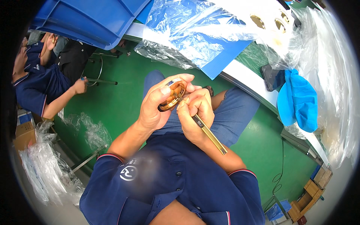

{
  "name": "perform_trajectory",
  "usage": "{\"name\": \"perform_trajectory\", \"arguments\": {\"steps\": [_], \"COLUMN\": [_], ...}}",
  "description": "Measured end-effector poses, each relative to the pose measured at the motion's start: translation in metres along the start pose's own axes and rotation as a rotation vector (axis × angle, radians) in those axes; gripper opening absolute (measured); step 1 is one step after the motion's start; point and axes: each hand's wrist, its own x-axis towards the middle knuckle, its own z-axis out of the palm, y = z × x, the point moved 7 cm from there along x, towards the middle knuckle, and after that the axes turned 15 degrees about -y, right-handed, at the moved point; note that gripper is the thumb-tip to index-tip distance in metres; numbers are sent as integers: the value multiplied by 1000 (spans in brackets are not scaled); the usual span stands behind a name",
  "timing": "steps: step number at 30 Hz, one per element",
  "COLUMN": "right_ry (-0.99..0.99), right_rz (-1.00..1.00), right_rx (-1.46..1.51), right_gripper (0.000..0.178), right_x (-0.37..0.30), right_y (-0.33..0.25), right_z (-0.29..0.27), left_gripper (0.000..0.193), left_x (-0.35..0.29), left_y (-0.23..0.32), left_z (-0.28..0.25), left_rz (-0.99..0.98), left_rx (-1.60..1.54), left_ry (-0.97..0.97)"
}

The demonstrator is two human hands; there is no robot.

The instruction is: Worker assembles and inspects small circular gold-colored parts, marking them and placing them into a tray.

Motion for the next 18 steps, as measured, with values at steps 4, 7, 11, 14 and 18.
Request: {"name": "perform_trajectory", "arguments": {"steps": [4,7,11,14,18], "right_ry": [10,-98,-119,-67,-18], "right_rz": [10,-37,-25,9,39], "right_rx": [-96,-194,-138,113,215], "right_gripper": [31,28,28,28,27], "right_x": [-1,1,2,5,4], "right_y": [1,-2,-1,-1,1], "right_z": [-2,0,1,5,1], "left_gripper": [41,42,43,45,46], "left_x": [1,0,1,1,0], "left_y": [-1,-1,-1,-1,-4], "left_z": [0,-1,-3,-4,-7], "left_rz": [11,11,13,10,-20], "left_rx": [-15,-17,-23,-22,-54], "left_ry": [1,5,4,7,10]}}
